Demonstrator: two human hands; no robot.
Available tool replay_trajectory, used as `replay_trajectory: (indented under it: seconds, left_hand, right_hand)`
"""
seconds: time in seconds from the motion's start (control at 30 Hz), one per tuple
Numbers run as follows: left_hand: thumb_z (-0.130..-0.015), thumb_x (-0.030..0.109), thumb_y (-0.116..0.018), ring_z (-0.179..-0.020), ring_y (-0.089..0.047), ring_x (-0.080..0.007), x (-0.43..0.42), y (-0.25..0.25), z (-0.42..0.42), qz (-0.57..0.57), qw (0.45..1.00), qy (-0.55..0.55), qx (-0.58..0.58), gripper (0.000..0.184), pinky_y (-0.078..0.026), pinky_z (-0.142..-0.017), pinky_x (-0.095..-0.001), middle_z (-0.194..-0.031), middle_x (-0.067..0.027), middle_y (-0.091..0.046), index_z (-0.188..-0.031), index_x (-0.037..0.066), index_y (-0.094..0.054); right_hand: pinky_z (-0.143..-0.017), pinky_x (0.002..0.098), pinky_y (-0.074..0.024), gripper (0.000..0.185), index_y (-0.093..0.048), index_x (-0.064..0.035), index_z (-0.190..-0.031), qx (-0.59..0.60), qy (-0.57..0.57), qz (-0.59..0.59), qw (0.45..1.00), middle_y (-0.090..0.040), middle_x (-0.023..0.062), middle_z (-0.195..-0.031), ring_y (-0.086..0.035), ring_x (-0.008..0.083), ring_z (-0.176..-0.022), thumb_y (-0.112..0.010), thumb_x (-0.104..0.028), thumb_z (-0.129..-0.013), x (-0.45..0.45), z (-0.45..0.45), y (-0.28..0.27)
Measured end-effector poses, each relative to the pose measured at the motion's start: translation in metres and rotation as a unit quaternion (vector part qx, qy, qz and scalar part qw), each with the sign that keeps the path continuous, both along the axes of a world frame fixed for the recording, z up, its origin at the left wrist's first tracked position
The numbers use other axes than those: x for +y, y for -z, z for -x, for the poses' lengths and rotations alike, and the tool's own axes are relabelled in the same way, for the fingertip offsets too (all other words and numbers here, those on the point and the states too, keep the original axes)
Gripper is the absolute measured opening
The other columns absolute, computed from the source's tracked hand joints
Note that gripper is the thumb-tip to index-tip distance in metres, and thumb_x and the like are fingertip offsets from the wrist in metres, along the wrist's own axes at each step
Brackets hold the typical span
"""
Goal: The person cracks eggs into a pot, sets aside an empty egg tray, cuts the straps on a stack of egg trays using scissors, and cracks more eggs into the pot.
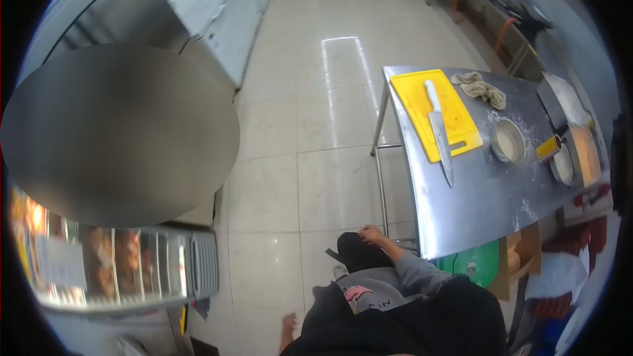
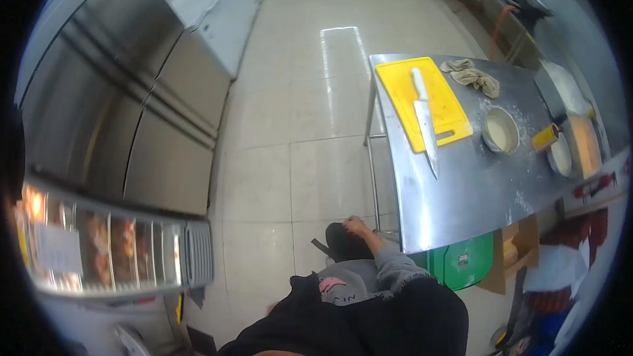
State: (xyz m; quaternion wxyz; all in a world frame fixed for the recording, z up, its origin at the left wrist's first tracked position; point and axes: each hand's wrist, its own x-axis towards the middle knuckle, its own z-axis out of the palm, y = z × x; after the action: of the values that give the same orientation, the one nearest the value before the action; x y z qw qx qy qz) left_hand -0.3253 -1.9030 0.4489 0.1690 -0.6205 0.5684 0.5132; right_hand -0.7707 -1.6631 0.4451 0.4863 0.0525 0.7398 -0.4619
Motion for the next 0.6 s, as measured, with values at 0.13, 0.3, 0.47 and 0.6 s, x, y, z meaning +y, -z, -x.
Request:
replay_trajectory:
  seconds: [0.13,0.3,0.47,0.6]
  left_hand:
    - [-0.081,0.033,-0.056,-0.075,-0.057,-0.0167,-0.209,0.007,0.184,0.152,0.984,0.087,0.017,0.032,-0.046,-0.07,-0.032,-0.078,-0.0064,-0.063,-0.092,0.005,-0.066]
    - [-0.086,0.039,-0.055,-0.094,-0.055,-0.0183,-0.292,-0.076,0.458,0.13,0.958,-0.005,0.256,0.044,-0.042,-0.077,-0.0343,-0.108,-0.0049,-0.058,-0.119,0.01,-0.051]
    - [-0.088,0.037,-0.053,-0.081,-0.054,-0.0141,-0.304,-0.069,0.587,0.061,0.967,0.155,0.194,0.038,-0.044,-0.074,-0.0287,-0.093,-0.0072,-0.062,-0.108,0.005,-0.06]
    - [-0.085,0.034,-0.054,-0.072,-0.055,-0.0146,-0.314,0.0,0.604,-0.002,0.985,0.172,0.011,0.037,-0.046,-0.063,-0.03,-0.081,-0.0039,-0.06,-0.106,0.005,-0.062]
  right_hand:
    - [-0.045,0.0313,-0.0441,0.02,-0.057,-0.0032,-0.097,-0.116,0.273,-0.072,0.952,-0.061,0.0076,-0.079,-0.057,0.0192,-0.057,-0.055,-0.018,-0.084,0.012,0.075,0.019]
    - [-0.048,0.0375,-0.0462,0.024,-0.06,-0.0012,-0.095,0.121,0.231,-0.263,0.929,-0.063,0.0115,-0.071,-0.06,0.0216,-0.058,-0.056,-0.02,-0.081,-0.028,0.189,0.077]
    - [-0.066,0.039,-0.0492,0.026,-0.056,-0.0064,-0.101,-0.017,0.207,-0.054,0.977,-0.062,0.008,-0.088,-0.062,0.0212,-0.074,-0.056,-0.023,-0.081,-0.131,0.362,0.049]
    - [-0.064,0.0344,-0.0487,0.029,-0.055,-0.0089,-0.105,-0.017,0.106,-0.021,0.994,-0.062,0.0058,-0.091,-0.061,0.0176,-0.076,-0.058,-0.026,-0.082,-0.219,0.529,-0.016]
